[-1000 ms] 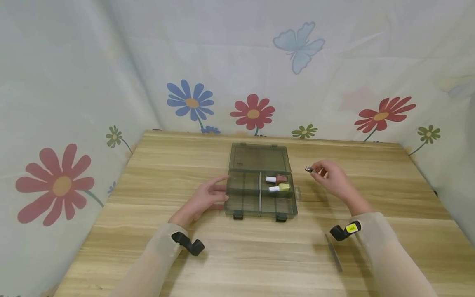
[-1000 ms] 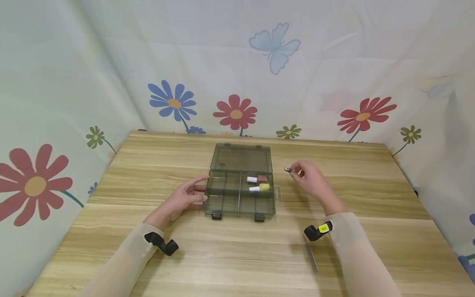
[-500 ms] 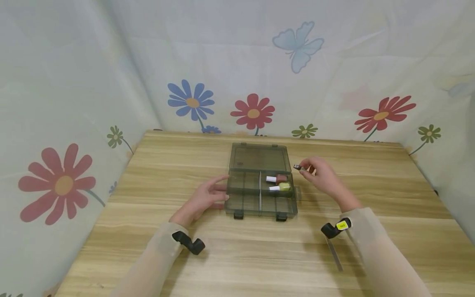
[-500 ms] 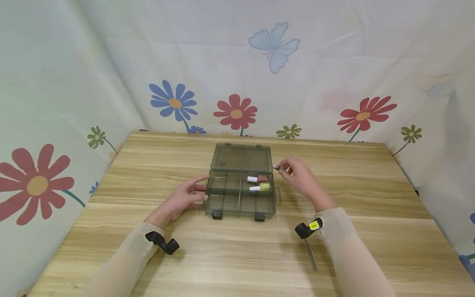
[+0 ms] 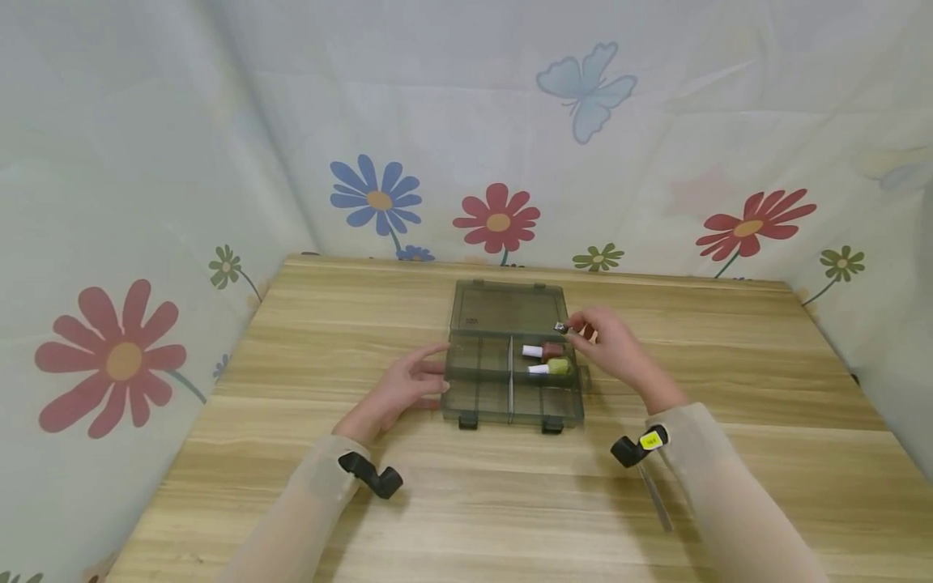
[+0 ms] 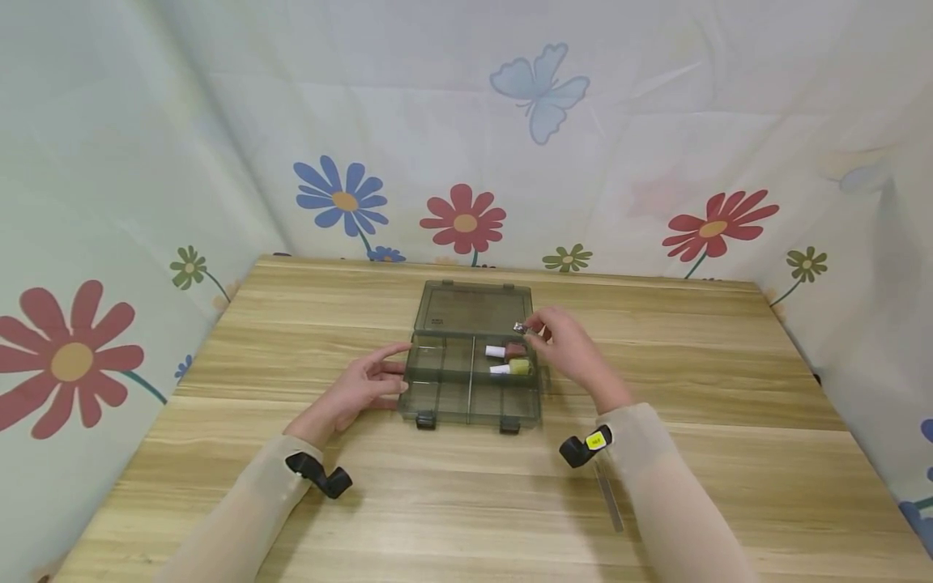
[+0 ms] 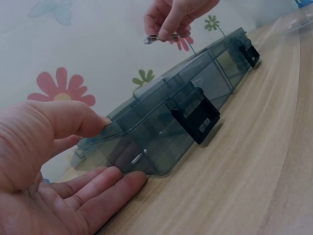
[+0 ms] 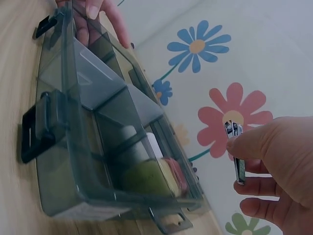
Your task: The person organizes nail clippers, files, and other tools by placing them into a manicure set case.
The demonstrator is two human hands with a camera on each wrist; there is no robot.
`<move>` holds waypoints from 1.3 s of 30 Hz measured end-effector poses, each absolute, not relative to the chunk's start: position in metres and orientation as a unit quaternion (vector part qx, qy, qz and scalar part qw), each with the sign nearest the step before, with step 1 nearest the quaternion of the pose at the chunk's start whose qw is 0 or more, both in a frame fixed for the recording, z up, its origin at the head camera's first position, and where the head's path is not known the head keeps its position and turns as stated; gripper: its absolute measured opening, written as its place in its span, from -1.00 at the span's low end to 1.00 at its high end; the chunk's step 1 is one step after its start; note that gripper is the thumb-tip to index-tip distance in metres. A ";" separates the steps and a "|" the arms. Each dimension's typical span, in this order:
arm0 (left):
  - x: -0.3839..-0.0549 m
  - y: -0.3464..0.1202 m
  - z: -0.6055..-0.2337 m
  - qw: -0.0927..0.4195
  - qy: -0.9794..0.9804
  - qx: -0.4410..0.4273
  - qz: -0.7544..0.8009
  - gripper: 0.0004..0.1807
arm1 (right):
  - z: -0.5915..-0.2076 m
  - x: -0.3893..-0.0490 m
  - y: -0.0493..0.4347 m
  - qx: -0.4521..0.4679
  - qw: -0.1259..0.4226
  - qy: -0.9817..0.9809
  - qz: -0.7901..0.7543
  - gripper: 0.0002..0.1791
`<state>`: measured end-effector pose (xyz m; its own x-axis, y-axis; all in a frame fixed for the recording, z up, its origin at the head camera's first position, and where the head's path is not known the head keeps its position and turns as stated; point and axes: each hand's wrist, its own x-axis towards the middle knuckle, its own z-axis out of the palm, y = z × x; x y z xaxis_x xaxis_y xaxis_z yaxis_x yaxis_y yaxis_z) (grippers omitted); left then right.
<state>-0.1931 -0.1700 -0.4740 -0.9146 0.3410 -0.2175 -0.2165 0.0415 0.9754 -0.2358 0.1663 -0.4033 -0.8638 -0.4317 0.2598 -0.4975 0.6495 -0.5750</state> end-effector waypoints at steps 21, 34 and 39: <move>-0.195 -0.168 -0.472 0.198 0.693 0.036 0.692 -0.27 | -0.405 -0.236 0.120 0.312 0.032 -0.886 0.342 -0.87; -0.192 -0.168 -0.471 0.193 0.700 0.031 0.687 -0.27 | -0.407 -0.236 0.088 0.308 0.008 -0.887 0.344 -0.85; -0.193 -0.167 -0.471 0.194 0.696 0.034 0.691 -0.28 | -0.413 -0.236 0.078 0.316 0.003 -0.887 0.336 -0.86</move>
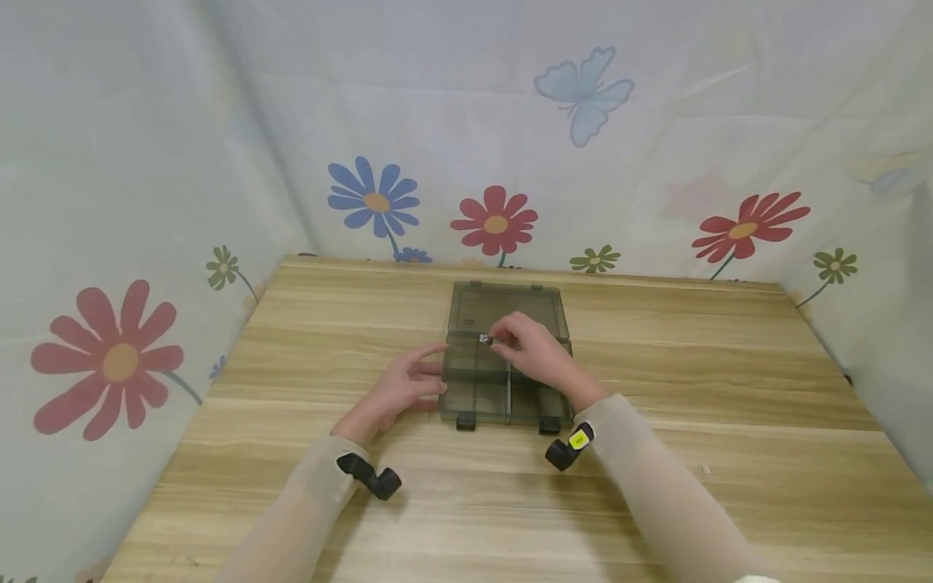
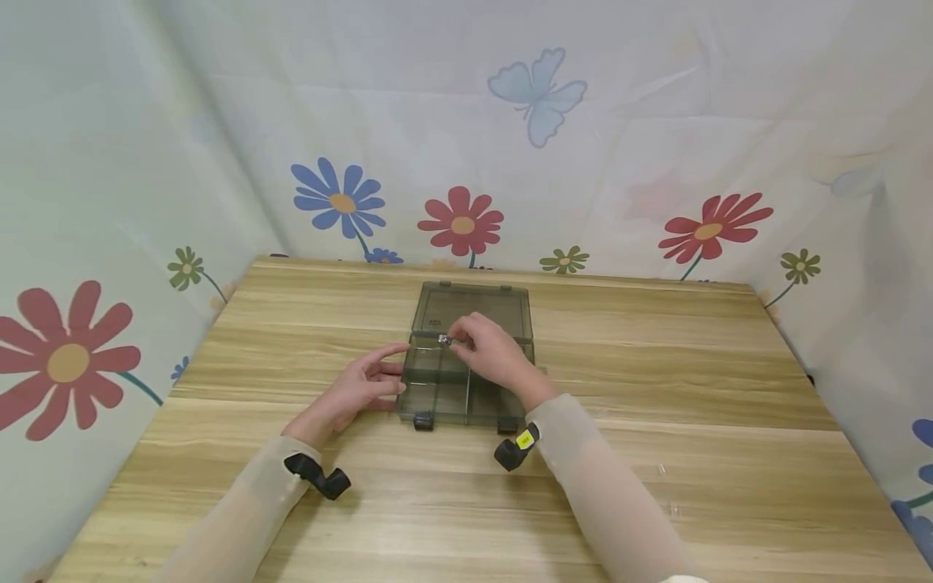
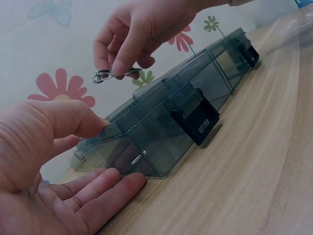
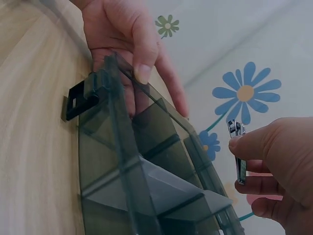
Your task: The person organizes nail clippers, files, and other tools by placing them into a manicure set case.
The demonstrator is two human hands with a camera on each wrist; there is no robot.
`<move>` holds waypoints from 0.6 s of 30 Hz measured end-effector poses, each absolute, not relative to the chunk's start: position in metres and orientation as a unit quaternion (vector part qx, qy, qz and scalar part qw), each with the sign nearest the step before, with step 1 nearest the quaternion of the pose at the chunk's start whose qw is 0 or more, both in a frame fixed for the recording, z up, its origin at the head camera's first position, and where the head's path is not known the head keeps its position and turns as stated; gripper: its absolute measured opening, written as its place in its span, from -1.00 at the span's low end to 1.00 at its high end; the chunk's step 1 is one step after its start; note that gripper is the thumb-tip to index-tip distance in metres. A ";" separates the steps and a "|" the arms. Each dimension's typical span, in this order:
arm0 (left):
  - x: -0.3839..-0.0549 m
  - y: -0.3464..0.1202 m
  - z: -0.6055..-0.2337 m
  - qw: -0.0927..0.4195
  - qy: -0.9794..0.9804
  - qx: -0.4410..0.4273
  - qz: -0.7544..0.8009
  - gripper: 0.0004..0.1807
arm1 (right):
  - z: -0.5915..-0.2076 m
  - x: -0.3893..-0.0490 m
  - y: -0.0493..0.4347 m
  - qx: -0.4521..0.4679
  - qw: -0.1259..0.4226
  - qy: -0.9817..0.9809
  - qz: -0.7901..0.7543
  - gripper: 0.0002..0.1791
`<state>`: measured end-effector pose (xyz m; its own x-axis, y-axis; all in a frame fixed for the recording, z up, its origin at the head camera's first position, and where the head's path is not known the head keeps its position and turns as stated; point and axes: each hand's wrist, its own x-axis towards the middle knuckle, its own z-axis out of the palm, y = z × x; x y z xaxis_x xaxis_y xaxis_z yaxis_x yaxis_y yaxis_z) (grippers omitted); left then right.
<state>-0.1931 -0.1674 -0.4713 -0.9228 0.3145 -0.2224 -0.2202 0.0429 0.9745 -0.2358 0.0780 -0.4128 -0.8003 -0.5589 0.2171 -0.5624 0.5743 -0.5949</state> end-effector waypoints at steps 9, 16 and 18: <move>-0.193 -0.168 -0.472 0.191 0.693 0.040 0.694 -0.28 | -0.423 -0.238 0.063 0.319 -0.011 -0.886 0.336 -0.89; -0.193 -0.168 -0.472 0.191 0.695 0.041 0.692 -0.28 | -0.431 -0.241 0.060 0.317 -0.030 -0.895 0.313 -0.89; -0.192 -0.168 -0.472 0.192 0.695 0.041 0.692 -0.28 | -0.433 -0.242 0.059 0.320 -0.028 -0.895 0.308 -0.90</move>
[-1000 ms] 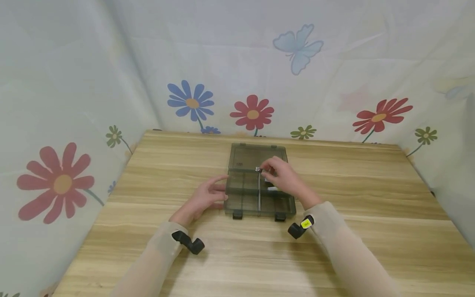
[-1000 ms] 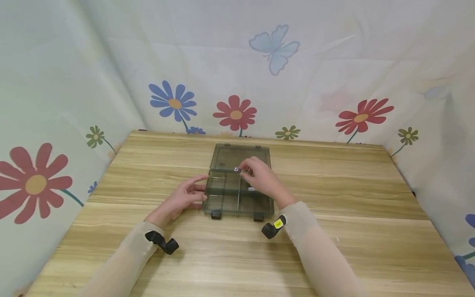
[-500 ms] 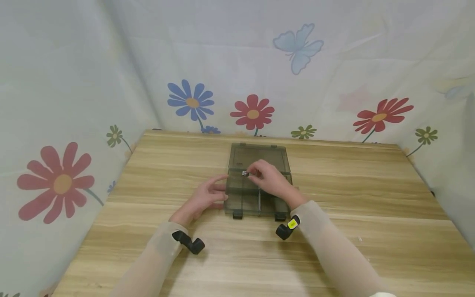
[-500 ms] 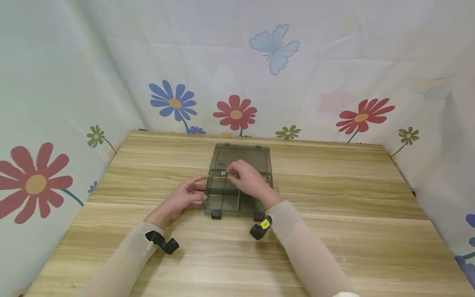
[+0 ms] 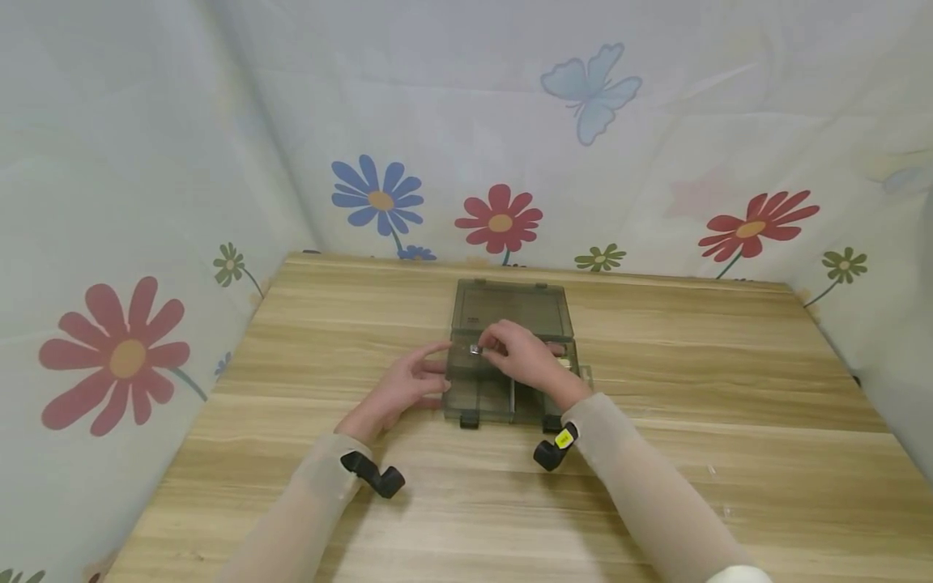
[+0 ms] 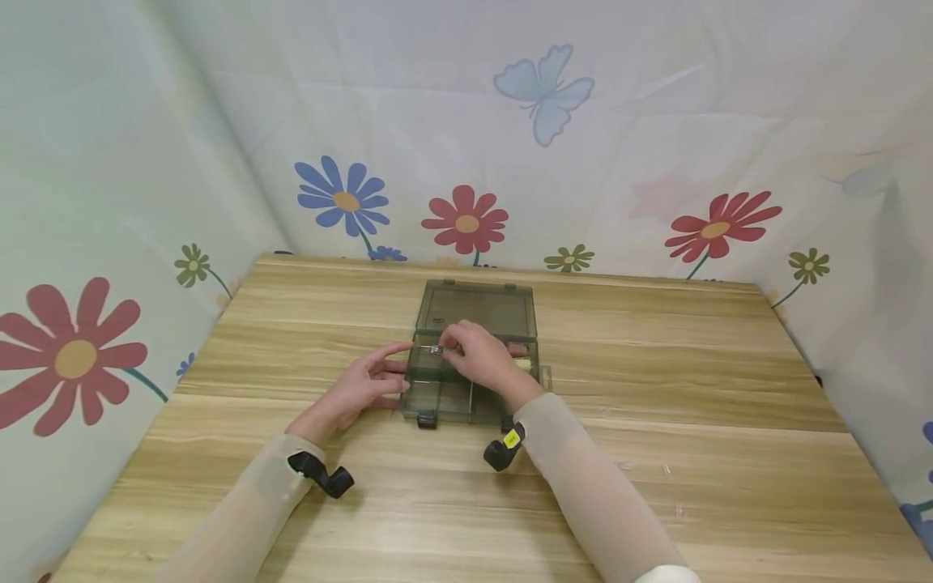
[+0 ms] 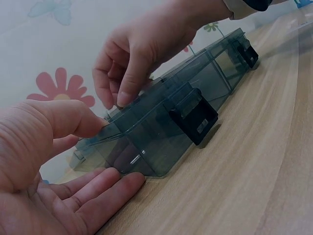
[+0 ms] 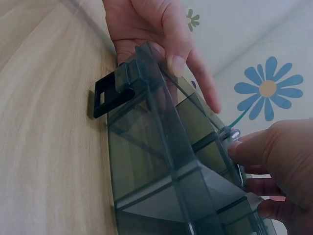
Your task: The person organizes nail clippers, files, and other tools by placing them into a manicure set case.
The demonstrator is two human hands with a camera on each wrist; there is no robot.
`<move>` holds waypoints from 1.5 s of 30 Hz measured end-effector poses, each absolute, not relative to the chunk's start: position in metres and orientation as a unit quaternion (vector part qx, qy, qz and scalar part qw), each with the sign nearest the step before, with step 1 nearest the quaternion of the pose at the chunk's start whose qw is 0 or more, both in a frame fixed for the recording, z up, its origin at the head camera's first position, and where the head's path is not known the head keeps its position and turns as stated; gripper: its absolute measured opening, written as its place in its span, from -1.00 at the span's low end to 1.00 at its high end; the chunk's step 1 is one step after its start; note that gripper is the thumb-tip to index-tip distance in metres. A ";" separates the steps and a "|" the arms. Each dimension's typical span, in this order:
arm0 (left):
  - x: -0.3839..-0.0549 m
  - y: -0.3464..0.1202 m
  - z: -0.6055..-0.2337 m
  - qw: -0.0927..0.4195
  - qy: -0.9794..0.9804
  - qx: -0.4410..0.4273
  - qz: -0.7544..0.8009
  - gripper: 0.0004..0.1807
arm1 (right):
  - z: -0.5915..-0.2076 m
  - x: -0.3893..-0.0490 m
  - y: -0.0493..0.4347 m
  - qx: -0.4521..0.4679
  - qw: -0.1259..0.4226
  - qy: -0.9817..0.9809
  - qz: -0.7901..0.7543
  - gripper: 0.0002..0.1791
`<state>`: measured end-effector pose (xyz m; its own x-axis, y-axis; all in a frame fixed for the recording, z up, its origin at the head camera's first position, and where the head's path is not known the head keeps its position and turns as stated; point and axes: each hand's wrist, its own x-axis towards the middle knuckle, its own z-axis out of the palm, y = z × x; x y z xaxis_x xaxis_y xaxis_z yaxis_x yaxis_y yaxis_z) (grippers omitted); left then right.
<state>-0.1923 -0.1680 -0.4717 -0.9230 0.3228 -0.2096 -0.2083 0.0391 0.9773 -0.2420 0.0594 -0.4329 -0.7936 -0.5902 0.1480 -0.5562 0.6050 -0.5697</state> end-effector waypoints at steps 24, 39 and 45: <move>-0.194 -0.166 -0.476 0.187 0.699 0.046 0.689 -0.27 | -0.416 -0.224 0.085 -0.287 -0.054 0.888 -0.356 -0.82; -0.192 -0.166 -0.472 0.187 0.706 0.045 0.682 -0.28 | -0.412 -0.209 0.118 -0.301 -0.071 0.877 -0.369 -0.82; -0.193 -0.166 -0.473 0.193 0.701 0.043 0.685 -0.25 | -0.412 -0.203 0.133 -0.314 -0.097 0.868 -0.372 -0.82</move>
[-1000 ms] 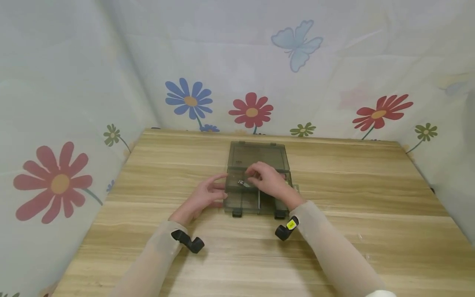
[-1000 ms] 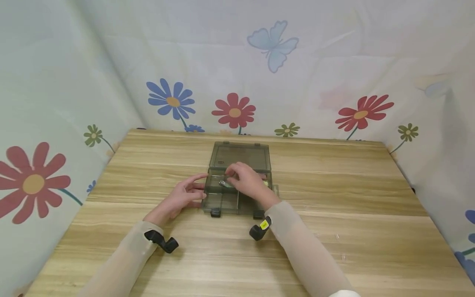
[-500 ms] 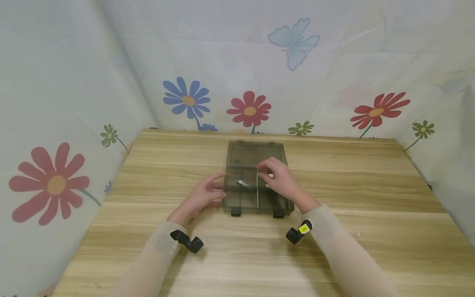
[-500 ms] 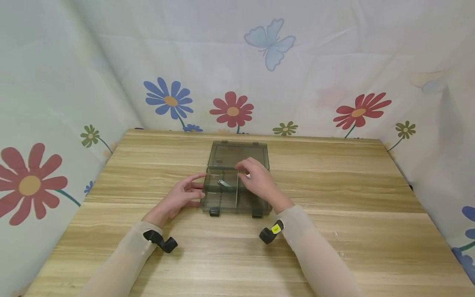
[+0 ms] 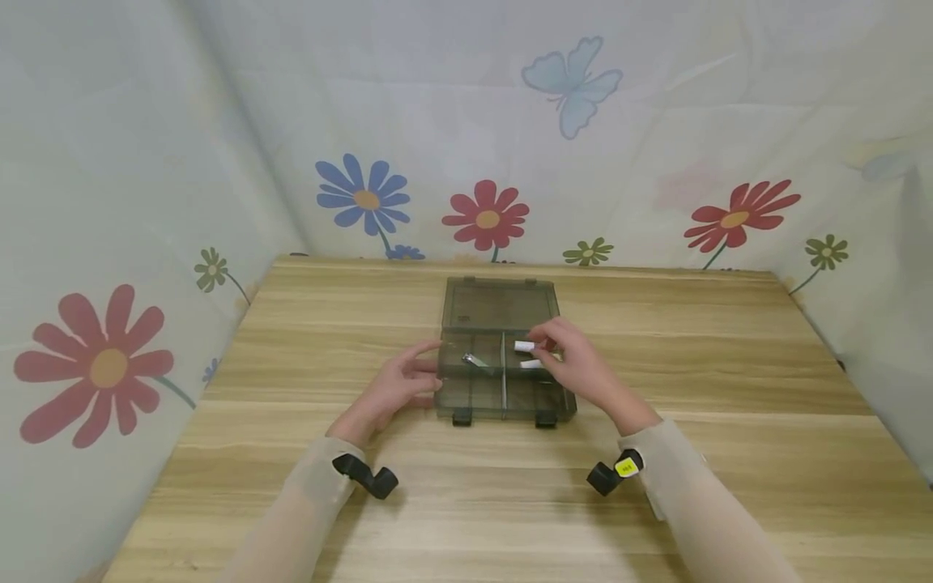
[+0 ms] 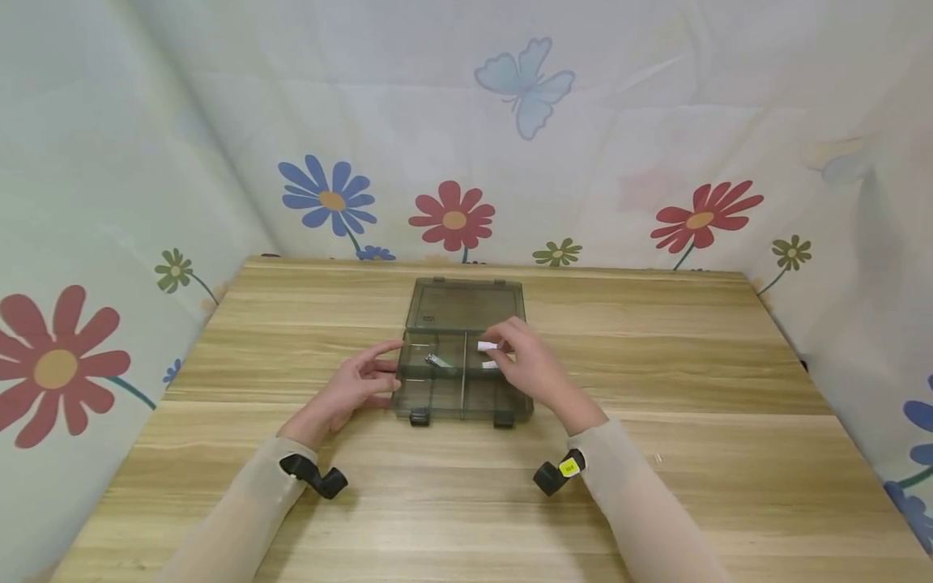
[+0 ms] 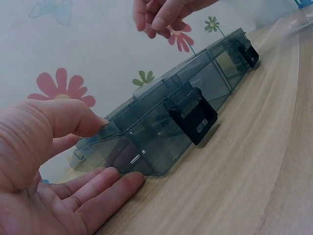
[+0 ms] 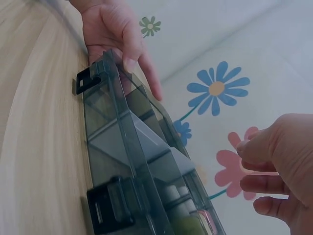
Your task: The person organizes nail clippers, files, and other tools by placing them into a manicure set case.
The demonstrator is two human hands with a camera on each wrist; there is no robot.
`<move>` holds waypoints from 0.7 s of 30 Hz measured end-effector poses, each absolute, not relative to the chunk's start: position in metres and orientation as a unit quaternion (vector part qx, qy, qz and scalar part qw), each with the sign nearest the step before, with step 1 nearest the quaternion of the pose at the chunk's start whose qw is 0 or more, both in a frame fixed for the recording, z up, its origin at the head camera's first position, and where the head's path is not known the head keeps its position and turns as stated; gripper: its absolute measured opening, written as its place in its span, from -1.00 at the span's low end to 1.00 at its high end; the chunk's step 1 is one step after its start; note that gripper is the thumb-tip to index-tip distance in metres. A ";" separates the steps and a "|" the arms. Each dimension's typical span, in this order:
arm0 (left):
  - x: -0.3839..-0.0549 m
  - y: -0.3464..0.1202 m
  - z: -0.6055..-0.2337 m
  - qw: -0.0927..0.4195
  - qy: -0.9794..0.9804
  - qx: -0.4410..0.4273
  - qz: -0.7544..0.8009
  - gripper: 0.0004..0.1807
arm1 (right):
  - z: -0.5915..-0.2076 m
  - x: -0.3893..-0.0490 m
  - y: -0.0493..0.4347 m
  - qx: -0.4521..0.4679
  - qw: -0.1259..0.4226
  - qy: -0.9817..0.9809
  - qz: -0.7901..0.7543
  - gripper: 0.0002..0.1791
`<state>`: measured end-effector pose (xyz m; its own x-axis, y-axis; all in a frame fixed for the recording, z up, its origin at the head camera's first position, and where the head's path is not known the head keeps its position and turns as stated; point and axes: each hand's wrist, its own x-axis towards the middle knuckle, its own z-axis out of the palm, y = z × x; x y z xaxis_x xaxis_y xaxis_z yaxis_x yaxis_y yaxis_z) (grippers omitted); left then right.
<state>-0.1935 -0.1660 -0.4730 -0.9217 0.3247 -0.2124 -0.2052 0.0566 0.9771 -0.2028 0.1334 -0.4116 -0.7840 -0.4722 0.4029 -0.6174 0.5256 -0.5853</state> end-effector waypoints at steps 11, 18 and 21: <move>-0.182 -0.163 -0.447 0.202 0.696 0.052 0.687 -0.24 | -0.405 -0.181 0.156 0.308 0.098 -0.873 0.366 -0.73; -0.182 -0.163 -0.447 0.202 0.697 0.050 0.687 -0.24 | -0.407 -0.167 0.170 0.288 0.098 -0.883 0.358 -0.78; -0.185 -0.164 -0.452 0.204 0.698 0.051 0.685 -0.24 | -0.409 -0.162 0.176 0.281 0.102 -0.885 0.357 -0.77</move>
